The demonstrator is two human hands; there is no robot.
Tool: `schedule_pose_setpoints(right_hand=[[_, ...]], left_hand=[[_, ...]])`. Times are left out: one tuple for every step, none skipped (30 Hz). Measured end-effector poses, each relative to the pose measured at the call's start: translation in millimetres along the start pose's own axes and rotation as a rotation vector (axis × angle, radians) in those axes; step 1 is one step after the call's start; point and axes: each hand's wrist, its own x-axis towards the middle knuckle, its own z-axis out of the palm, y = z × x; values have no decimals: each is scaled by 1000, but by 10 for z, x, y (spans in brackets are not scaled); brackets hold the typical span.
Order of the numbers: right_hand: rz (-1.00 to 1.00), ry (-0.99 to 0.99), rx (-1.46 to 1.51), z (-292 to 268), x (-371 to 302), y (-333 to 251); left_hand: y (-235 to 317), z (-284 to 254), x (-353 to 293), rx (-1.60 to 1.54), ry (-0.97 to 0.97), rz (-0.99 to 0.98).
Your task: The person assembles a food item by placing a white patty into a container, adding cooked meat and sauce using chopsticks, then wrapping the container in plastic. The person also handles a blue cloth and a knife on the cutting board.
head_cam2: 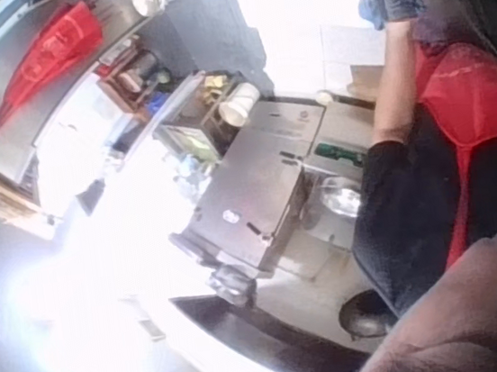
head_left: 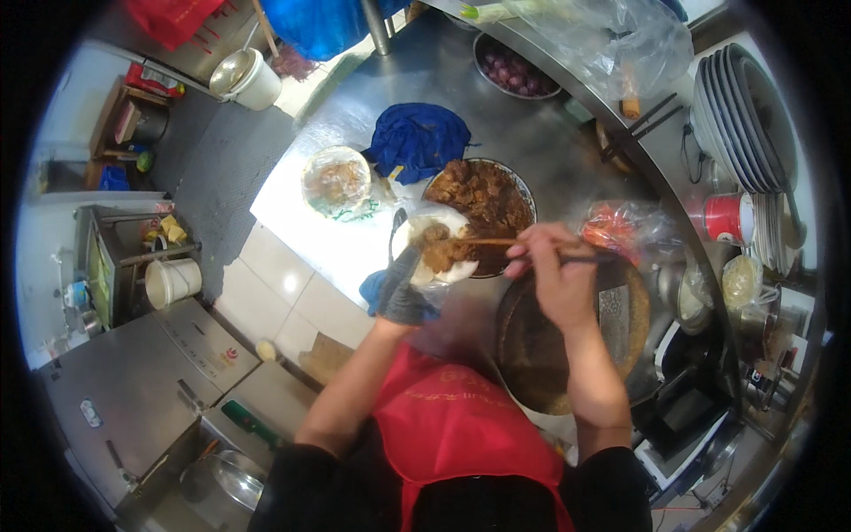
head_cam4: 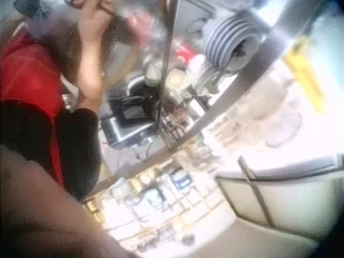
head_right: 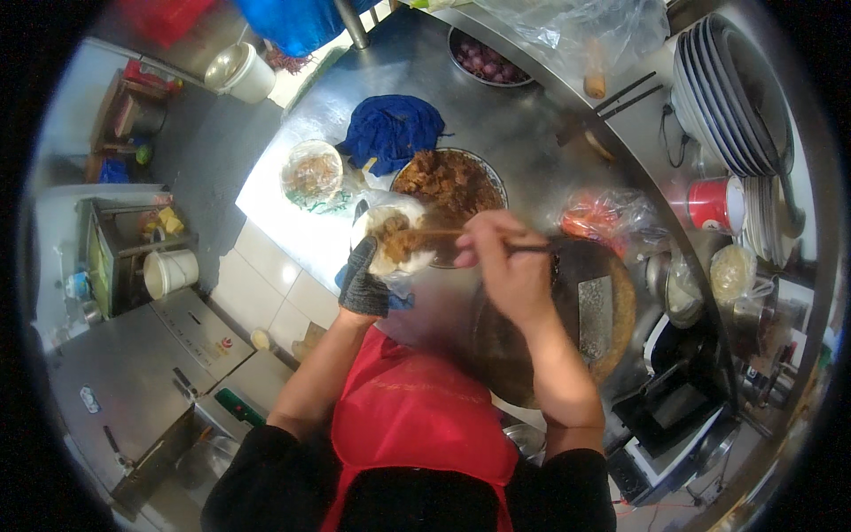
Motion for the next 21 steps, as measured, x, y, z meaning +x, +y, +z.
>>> schedule_pose_setpoints(right_hand=[[-53, -83, -96, 91, -33, -68], [-132, -106, -175, 159, -52, -135], [-121, -122, -204, 200, -72, -212], [-130, -136, -217, 224, -84, -284], [-139, -149, -230, 230, -105, -360], [-70, -136, -245, 213, -135, -430], [-135, -108, -220, 198, -133, -471], [-169, -89, -212, 183, -134, -501], [-272, -68, -162, 188, -123, -503], [-284, -81, -167, 193, -124, -500], [-225, -132, -251, 207, -128, -487], [-239, -180, -290, 233, -124, -463], [-202, -223, -363, 240, -146, -459], [-270, -238, -403, 238, -153, -452], [-256, -161, -296, 216, -164, -454], [-195, -72, -220, 158, -216, -489], [-210, 5, -106, 83, -244, -514], [-160, 146, -71, -23, -267, -535], [-230, 234, -32, -153, -232, -522], [-145, 347, -81, -277, -171, -466], [-85, 443, -108, -407, -96, -382]], left_hand=[[11, 44, -15, 62, -51, 77], [43, 67, -23, -74, -35, 11], [76, 80, -28, -205, -69, -40], [108, 85, -25, -334, -103, -91], [136, 86, -15, -342, -83, -106], [158, 83, -9, -351, -62, -121], [177, 83, 7, -367, -48, -141], [191, 90, 49, -225, -95, -105], [203, 103, 96, -87, -151, -75], [210, 117, 110, 28, -147, -78], [215, 135, 131, -6, -188, -84], [217, 149, 133, -64, -169, -122], [217, 161, 139, -28, -166, -110], [215, 162, 131, -64, -210, -91], [203, 154, 114, 46, -159, -85], [201, 126, 100, 26, -155, -114], [200, 85, 109, -176, -283, -136], [196, 31, 134, -434, -393, -199], [181, -36, 129, -324, -280, -186], [151, -110, 99, -272, -151, -191], [126, -188, 94, -226, -23, -201]])
